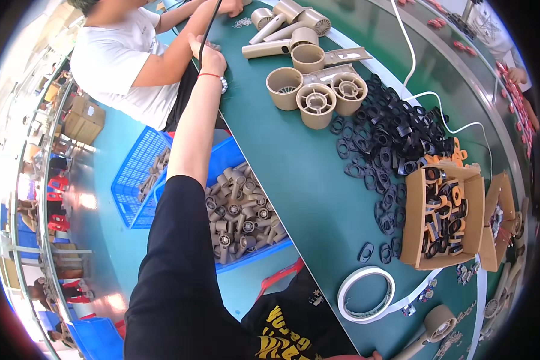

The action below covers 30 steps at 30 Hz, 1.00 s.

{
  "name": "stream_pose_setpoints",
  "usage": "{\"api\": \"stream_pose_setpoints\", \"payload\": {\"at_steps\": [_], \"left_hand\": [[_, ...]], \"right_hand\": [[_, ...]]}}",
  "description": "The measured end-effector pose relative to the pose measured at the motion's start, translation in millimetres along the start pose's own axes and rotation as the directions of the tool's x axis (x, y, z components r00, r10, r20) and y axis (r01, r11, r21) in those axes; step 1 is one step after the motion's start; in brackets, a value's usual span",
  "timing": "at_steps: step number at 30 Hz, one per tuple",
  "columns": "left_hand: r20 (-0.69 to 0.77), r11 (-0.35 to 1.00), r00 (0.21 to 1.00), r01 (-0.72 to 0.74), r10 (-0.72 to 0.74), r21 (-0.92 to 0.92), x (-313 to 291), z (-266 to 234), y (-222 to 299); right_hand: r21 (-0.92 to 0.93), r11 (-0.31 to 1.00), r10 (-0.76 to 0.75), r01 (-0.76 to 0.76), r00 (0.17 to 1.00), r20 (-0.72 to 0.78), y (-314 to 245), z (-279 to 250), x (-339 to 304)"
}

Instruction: Assembling and testing the internal components and outer casing of a handheld electric fan.

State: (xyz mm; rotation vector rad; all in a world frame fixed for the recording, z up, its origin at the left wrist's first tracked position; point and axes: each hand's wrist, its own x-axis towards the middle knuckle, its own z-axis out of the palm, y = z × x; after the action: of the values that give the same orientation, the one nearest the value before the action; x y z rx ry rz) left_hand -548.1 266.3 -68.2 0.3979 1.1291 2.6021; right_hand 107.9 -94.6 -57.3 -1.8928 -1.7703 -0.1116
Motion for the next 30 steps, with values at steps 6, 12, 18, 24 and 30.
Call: {"api": "stream_pose_setpoints", "payload": {"at_steps": [6,12,18,24,30], "left_hand": [[0.007,0.999,0.999,-0.05,0.05,0.0,13.1,-9.3,-9.1],[0.094,0.997,0.993,-0.071,0.07,0.015,24.0,-11.9,-9.2],[0.099,0.995,0.99,-0.101,0.101,-0.009,16.6,-11.9,-9.9],[0.155,0.961,0.983,-0.133,0.097,0.242,20.5,-10.2,-11.4],[0.285,0.788,0.938,-0.323,0.195,0.523,6.1,2.7,-12.5]], "right_hand": [[0.098,0.944,-0.326,0.316,0.939,0.112,-5.7,-8.3,28.1],[0.106,0.953,-0.291,0.284,0.955,0.063,0.8,-4.8,21.8],[0.326,0.929,-0.303,0.174,0.864,0.402,22.1,-19.3,22.9],[0.278,0.937,-0.292,0.21,0.908,0.299,40.0,-11.0,0.9],[0.091,0.952,-0.306,0.292,0.923,0.234,21.1,-10.8,11.8]]}}
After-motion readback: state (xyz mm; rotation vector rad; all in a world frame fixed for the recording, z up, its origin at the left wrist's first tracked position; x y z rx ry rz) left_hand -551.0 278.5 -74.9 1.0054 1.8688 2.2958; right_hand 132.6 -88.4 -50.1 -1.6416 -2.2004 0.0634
